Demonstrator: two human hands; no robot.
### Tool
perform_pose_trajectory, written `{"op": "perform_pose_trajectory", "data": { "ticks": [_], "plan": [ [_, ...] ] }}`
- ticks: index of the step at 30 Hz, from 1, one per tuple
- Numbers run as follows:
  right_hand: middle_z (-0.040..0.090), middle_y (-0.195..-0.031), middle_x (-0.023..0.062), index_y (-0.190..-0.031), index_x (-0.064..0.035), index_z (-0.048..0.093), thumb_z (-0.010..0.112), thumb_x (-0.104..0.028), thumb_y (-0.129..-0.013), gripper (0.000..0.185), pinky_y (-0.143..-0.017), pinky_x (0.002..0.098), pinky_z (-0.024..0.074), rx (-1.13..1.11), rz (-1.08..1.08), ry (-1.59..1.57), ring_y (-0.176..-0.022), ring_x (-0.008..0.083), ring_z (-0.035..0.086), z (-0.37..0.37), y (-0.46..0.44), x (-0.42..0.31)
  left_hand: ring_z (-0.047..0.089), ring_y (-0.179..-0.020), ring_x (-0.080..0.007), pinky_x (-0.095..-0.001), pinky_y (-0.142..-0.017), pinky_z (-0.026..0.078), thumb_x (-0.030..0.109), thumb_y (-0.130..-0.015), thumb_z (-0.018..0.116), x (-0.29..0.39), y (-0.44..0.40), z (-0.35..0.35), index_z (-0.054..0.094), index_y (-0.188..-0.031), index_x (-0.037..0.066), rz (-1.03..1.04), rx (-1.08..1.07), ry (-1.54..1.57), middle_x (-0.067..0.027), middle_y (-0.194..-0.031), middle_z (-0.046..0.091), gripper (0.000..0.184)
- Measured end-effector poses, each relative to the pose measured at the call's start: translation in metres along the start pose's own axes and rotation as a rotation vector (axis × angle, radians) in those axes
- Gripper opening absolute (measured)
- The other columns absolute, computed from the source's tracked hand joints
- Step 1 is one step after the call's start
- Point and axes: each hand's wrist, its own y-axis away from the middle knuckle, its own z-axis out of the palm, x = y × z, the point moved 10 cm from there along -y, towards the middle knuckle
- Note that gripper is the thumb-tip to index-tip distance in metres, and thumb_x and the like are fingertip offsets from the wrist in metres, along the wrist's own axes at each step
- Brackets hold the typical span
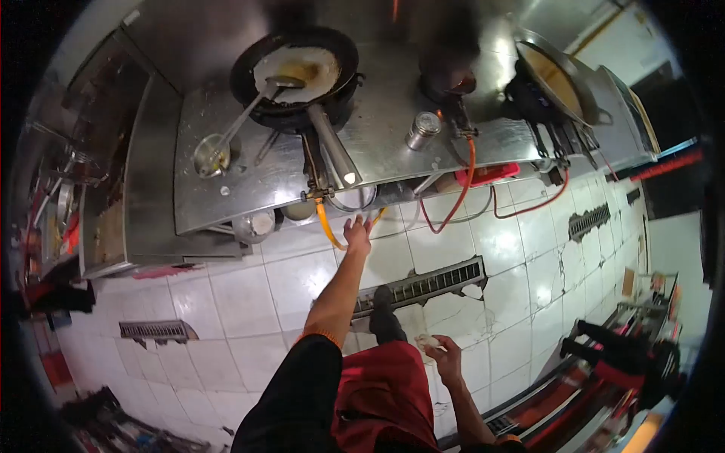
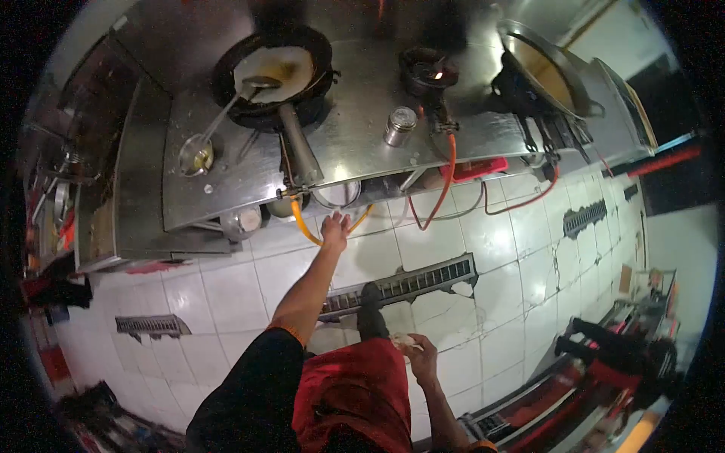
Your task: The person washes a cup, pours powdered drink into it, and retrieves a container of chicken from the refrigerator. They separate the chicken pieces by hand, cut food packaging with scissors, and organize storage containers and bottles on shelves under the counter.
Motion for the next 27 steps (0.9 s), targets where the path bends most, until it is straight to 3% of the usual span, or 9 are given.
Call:
{"op": "perform_pose_trajectory", "data": {
  "ticks": [2, 4, 6, 8, 9, 12, 19, 26, 27],
  "plan": [
    [0.064, -0.085, 0.0069, -0.109, 0.0030, 0.057, 0.069, -0.007, -0.082, 0.031, -0.069, 0.0253, 0.0500, -0.078, -0.094, 0.224, -0.076, 0.0114, 0.061, -0.001, -0.047, -0.008, 0.058, -0.096, -0.0211, -0.0320, -0.073, 0.051, 0.027, -0.098, 0.040, -0.006, 0.010, 0.009, 0.051, -0.118, 0.009, -0.129, 0.042, 0.009, -0.0054, -0.112, 0.054, 0.030],
    [0.062, -0.077, 0.0049, -0.109, 0.0034, 0.056, 0.070, -0.009, -0.082, 0.033, -0.061, 0.0237, 0.0460, -0.072, -0.177, 0.099, -0.069, 0.0093, 0.057, 0.012, -0.084, -0.033, 0.056, -0.100, -0.0181, -0.0321, -0.075, 0.051, 0.032, -0.096, 0.046, -0.021, 0.029, 0.022, 0.047, -0.129, 0.009, -0.016, -0.498, -0.665, -0.0038, -0.122, 0.052, 0.041],
    [0.061, -0.085, 0.0023, -0.113, 0.0015, 0.056, 0.066, 0.000, -0.081, 0.033, -0.069, 0.0222, 0.0480, -0.150, -0.252, 0.294, -0.073, 0.0068, 0.054, 0.036, -0.111, -0.075, 0.053, -0.106, -0.0146, -0.0329, -0.078, 0.050, 0.033, -0.092, 0.055, -0.004, 0.140, 0.044, 0.046, -0.132, 0.010, -0.154, -0.762, -0.873, -0.0046, -0.126, 0.052, 0.047],
    [0.060, -0.081, 0.0007, -0.113, 0.0010, 0.056, 0.066, 0.000, -0.082, 0.032, -0.068, 0.0206, 0.0464, -0.233, -0.415, 0.347, -0.070, 0.0058, 0.052, 0.065, -0.131, -0.102, 0.058, -0.087, -0.0093, -0.0244, -0.070, 0.050, 0.032, -0.088, 0.065, -0.007, 0.196, 0.044, 0.057, -0.122, 0.007, -0.161, -0.917, -0.755, 0.0004, -0.103, 0.064, 0.044],
    [0.061, -0.082, 0.0000, -0.114, 0.0001, 0.057, 0.066, -0.001, -0.082, 0.033, -0.068, 0.0200, 0.0457, -0.274, -0.207, 0.348, -0.071, 0.0064, 0.054, 0.076, -0.138, -0.100, 0.058, -0.085, -0.0087, -0.0239, -0.070, 0.050, 0.027, -0.087, 0.065, 0.011, 0.212, 0.042, 0.057, -0.121, 0.006, -0.136, -0.895, -0.724, 0.0005, -0.102, 0.064, 0.040],
    [0.062, -0.086, 0.0001, -0.117, -0.0008, 0.056, 0.065, 0.000, -0.083, 0.035, -0.069, 0.0208, 0.0461, -0.574, -0.206, 0.112, -0.076, 0.0067, 0.057, 0.127, -0.114, -0.146, 0.059, -0.083, -0.0086, -0.0235, -0.071, 0.050, 0.012, -0.086, 0.066, 0.058, 0.250, 0.034, 0.058, -0.119, 0.005, -0.099, -0.823, -0.586, -0.0005, -0.100, 0.066, 0.035],
    [0.061, -0.099, 0.0049, -0.126, -0.0007, 0.050, 0.055, -0.004, -0.090, 0.036, -0.080, 0.0263, 0.0491, -0.650, 0.088, -0.041, -0.087, 0.0133, 0.061, 0.179, -0.087, -0.139, 0.059, -0.085, -0.0097, -0.0237, -0.073, 0.049, 0.002, -0.086, 0.058, 0.105, 0.254, -0.044, 0.059, -0.116, 0.007, -0.053, -0.588, -0.262, -0.0021, -0.095, 0.064, 0.030],
    [0.063, -0.098, 0.0055, -0.121, 0.0005, 0.053, 0.058, -0.009, -0.089, 0.034, -0.076, 0.0235, 0.0476, -0.729, -0.043, 0.321, -0.085, 0.0109, 0.060, 0.209, -0.095, -0.105, 0.059, -0.083, -0.0070, -0.0224, -0.074, 0.047, 0.011, -0.084, 0.067, 0.090, 0.238, -0.074, 0.061, -0.111, 0.007, 0.116, -0.497, -0.476, 0.0000, -0.091, 0.065, 0.027],
    [0.065, -0.088, 0.0045, -0.111, 0.0003, 0.060, 0.062, -0.011, -0.086, 0.028, -0.067, 0.0228, 0.0471, -0.662, -0.141, 0.449, -0.076, 0.0084, 0.059, 0.207, -0.104, -0.104, 0.058, -0.083, -0.0079, -0.0232, -0.073, 0.048, 0.011, -0.083, 0.068, 0.088, 0.233, -0.079, 0.063, -0.106, 0.006, 0.132, -0.473, -0.498, 0.0000, -0.088, 0.065, 0.024]
  ]
}}
